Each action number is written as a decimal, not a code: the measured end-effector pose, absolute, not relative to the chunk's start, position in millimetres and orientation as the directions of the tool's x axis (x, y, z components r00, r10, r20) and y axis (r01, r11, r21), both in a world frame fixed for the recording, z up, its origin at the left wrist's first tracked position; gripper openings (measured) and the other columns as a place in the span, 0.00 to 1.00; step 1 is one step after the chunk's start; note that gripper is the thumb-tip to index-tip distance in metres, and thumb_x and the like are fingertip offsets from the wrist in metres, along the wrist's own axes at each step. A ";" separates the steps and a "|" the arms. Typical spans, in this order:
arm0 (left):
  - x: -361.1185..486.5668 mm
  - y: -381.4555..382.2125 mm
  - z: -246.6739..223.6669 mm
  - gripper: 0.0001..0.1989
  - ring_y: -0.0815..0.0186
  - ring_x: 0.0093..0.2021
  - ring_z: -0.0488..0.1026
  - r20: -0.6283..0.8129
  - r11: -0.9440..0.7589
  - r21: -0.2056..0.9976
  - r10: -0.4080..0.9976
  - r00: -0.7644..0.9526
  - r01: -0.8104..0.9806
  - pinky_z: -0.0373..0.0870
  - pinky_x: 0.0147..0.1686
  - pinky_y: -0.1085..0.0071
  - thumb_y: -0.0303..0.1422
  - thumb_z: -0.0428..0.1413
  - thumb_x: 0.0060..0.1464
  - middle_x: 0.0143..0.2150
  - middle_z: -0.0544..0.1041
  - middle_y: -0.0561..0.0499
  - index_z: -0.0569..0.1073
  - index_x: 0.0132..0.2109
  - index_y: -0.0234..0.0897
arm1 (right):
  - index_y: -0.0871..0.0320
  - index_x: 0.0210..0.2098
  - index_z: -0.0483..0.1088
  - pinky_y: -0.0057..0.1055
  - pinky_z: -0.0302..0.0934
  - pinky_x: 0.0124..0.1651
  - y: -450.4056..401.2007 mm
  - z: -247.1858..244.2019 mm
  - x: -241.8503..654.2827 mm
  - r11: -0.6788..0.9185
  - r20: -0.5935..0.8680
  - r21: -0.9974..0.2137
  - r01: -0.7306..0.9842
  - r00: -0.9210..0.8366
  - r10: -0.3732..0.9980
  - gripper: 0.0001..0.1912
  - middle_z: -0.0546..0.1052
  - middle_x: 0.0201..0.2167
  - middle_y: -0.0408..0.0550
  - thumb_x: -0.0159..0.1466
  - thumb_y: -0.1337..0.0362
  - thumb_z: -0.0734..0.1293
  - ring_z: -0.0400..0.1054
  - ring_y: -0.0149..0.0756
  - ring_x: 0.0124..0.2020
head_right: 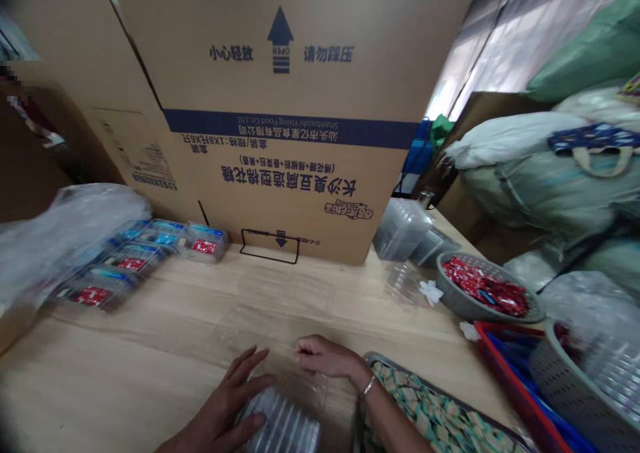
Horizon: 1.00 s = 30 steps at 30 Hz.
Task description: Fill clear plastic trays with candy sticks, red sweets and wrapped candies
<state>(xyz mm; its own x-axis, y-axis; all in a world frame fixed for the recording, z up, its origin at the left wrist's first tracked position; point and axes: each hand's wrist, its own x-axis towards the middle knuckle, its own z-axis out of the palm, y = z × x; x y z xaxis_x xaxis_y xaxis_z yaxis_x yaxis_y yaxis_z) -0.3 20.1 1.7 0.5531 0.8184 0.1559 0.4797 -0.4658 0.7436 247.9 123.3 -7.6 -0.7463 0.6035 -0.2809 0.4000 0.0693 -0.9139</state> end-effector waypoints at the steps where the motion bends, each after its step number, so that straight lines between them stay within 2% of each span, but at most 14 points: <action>1: -1.1 21.4 2.0 0.23 0.48 0.68 0.42 0.152 -0.459 0.754 0.817 0.556 0.469 0.50 0.61 0.44 0.39 0.51 0.58 0.68 0.51 0.48 0.61 0.60 0.53 | 0.58 0.26 0.60 0.23 0.48 0.25 123.8 -8.6 248.4 0.065 -0.279 -0.916 0.396 -0.746 0.604 0.15 0.62 0.20 0.36 0.57 0.52 0.62 0.54 0.25 0.21; 5: -5.4 30.7 3.8 0.26 0.51 0.67 0.47 0.124 -0.421 0.814 0.799 0.588 0.400 0.50 0.61 0.47 0.39 0.55 0.55 0.65 0.59 0.47 0.59 0.61 0.54 | 0.57 0.25 0.60 0.24 0.48 0.24 126.0 -13.6 252.3 0.057 -0.271 -0.921 0.386 -0.736 0.620 0.19 0.62 0.19 0.36 0.57 0.47 0.62 0.54 0.25 0.21; 9: -6.2 36.9 7.6 0.28 0.50 0.67 0.44 0.103 -0.404 0.844 0.769 0.631 0.353 0.50 0.61 0.47 0.37 0.59 0.52 0.61 0.64 0.47 0.61 0.59 0.52 | 0.56 0.24 0.58 0.24 0.48 0.23 134.5 -21.8 259.8 0.043 -0.280 -0.914 0.402 -0.706 0.651 0.22 0.60 0.18 0.36 0.56 0.43 0.61 0.53 0.25 0.20; 13: -8.0 34.5 18.0 0.26 0.50 0.67 0.43 0.038 -0.338 0.890 0.725 0.688 0.307 0.50 0.61 0.46 0.38 0.61 0.50 0.59 0.66 0.46 0.64 0.57 0.50 | 0.56 0.23 0.57 0.26 0.50 0.24 152.3 -27.5 272.4 0.052 -0.273 -0.885 0.462 -0.608 0.746 0.19 0.58 0.18 0.37 0.59 0.47 0.59 0.52 0.27 0.20; 15: -11.2 35.4 22.6 0.26 0.51 0.67 0.45 0.040 -0.324 0.905 0.712 0.702 0.277 0.50 0.61 0.46 0.40 0.60 0.51 0.60 0.66 0.47 0.64 0.57 0.51 | 0.56 0.24 0.58 0.29 0.56 0.28 156.1 -26.1 276.1 0.075 -0.233 -0.864 0.498 -0.527 0.818 0.14 0.61 0.21 0.40 0.59 0.53 0.60 0.56 0.30 0.24; 18: -17.2 46.2 19.8 0.24 0.54 0.66 0.49 0.039 -0.313 0.901 0.749 0.661 0.301 0.51 0.62 0.50 0.44 0.54 0.55 0.63 0.62 0.48 0.63 0.59 0.53 | 0.57 0.28 0.64 0.39 0.57 0.46 140.7 -22.1 270.5 0.195 -0.083 -0.764 0.615 -0.394 0.916 0.08 0.68 0.31 0.48 0.61 0.62 0.59 0.61 0.39 0.37; 21: -22.4 67.0 0.2 0.20 0.54 0.66 0.51 -0.010 -0.327 0.766 0.855 0.519 0.554 0.50 0.62 0.48 0.43 0.47 0.60 0.65 0.59 0.48 0.64 0.58 0.51 | 0.57 0.41 0.70 0.45 0.51 0.57 107.1 -25.2 255.1 0.366 0.010 -0.542 0.757 -0.429 0.903 0.10 0.70 0.47 0.54 0.61 0.65 0.60 0.59 0.46 0.52; 24: -24.9 90.5 -28.6 0.20 0.48 0.65 0.52 0.003 -0.398 0.487 0.891 0.455 0.777 0.49 0.59 0.39 0.41 0.48 0.59 0.65 0.59 0.43 0.66 0.57 0.47 | 0.53 0.56 0.63 0.51 0.41 0.63 90.5 -34.7 246.0 0.474 -0.048 -0.392 0.788 -0.532 0.845 0.26 0.57 0.63 0.55 0.58 0.67 0.64 0.45 0.50 0.64; 27: -23.8 113.6 -47.1 0.22 0.46 0.64 0.53 0.035 -0.447 0.312 0.887 0.460 0.838 0.50 0.57 0.37 0.40 0.51 0.56 0.65 0.58 0.40 0.65 0.58 0.44 | 0.51 0.60 0.59 0.54 0.35 0.65 112.0 -38.6 251.3 0.551 -0.070 -0.335 0.764 -0.603 0.794 0.29 0.48 0.67 0.51 0.59 0.68 0.62 0.33 0.50 0.67; 30: -20.2 131.8 -44.6 0.23 0.46 0.64 0.53 0.048 -0.429 0.275 0.900 0.434 0.860 0.51 0.57 0.38 0.40 0.52 0.55 0.65 0.59 0.40 0.66 0.57 0.42 | 0.53 0.60 0.60 0.51 0.38 0.65 147.6 -29.1 260.3 0.616 -0.048 -0.337 0.713 -0.666 0.744 0.27 0.52 0.65 0.54 0.60 0.67 0.60 0.34 0.48 0.67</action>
<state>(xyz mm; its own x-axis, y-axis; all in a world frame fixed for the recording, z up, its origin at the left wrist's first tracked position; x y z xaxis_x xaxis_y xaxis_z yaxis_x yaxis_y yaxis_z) -20.2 131.8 -44.6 0.4338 0.8998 0.0477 0.8603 -0.4293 0.2748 260.3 147.6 -29.1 -0.6660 0.7444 -0.0484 0.7125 0.6156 -0.3367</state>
